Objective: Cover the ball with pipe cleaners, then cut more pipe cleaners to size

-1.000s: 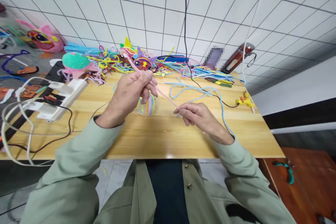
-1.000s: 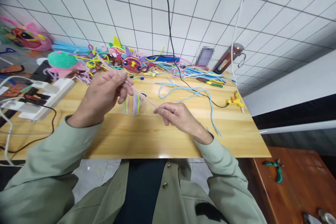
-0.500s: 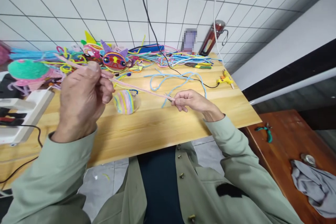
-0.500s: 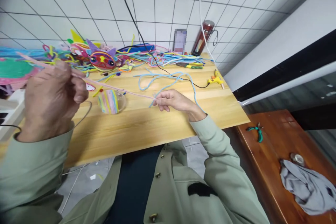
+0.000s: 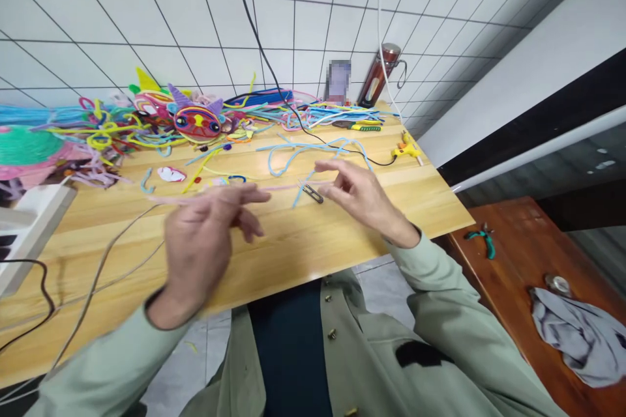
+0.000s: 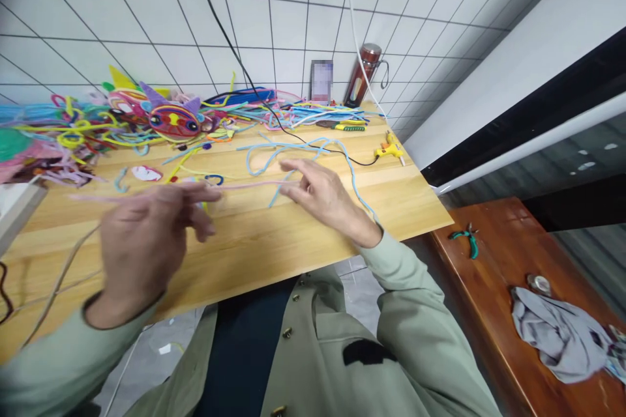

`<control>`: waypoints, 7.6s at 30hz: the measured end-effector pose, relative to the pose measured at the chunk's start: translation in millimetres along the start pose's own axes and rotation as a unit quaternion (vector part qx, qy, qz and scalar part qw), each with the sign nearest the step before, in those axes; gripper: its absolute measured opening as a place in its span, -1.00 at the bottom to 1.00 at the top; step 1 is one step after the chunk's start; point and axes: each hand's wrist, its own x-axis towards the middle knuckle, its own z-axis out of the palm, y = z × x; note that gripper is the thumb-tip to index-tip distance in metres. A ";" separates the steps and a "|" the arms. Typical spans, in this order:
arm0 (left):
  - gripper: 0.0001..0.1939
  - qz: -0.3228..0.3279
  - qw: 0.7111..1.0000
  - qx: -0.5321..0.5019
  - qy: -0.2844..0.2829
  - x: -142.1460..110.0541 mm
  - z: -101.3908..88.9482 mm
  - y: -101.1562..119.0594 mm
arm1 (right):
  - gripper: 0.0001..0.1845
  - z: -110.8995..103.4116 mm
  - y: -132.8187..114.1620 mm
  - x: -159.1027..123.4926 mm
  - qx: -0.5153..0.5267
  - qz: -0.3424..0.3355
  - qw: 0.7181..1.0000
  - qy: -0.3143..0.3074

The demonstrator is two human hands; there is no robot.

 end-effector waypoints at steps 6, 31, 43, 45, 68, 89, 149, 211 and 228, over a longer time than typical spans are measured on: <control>-0.51 -0.053 0.991 -0.083 -0.087 -17.8 42.6 -30.0 | -0.78 20.0 -13.7 -13.1 0.039 -0.050 0.998 0.025; -0.52 0.126 0.845 0.165 -0.493 -17.0 47.6 -143.3 | -0.74 83.4 54.9 198.8 -0.250 -0.100 0.955 -0.127; -0.51 0.134 0.815 0.248 -0.506 -14.4 45.8 -128.3 | -0.51 231.8 12.2 256.4 -0.425 -0.164 0.836 -0.307; -0.52 0.133 0.815 0.246 -0.508 -14.0 45.0 -126.8 | -0.51 235.6 14.9 254.6 -0.422 -0.168 0.836 -0.307; -0.58 0.140 0.843 0.191 -0.483 -18.8 43.4 -138.4 | -0.18 -81.8 79.3 212.7 -0.144 -0.004 0.969 0.202; -0.54 0.085 0.862 0.133 -0.482 -16.4 46.7 -141.0 | -0.82 -12.6 106.0 184.5 -0.260 0.047 0.964 -0.016; -0.59 0.042 0.857 0.124 -0.499 -15.9 42.7 -139.9 | -0.52 -68.6 220.0 222.5 -0.417 0.256 0.867 0.092; -0.58 -0.160 0.915 -0.117 -0.350 0.5 31.2 -51.4 | -0.52 -2.0 -32.6 26.2 0.360 0.129 0.924 -0.018; -0.49 -0.275 0.882 -0.301 -0.237 14.7 31.8 -59.4 | -0.41 43.8 -0.5 100.1 0.361 0.101 0.918 0.133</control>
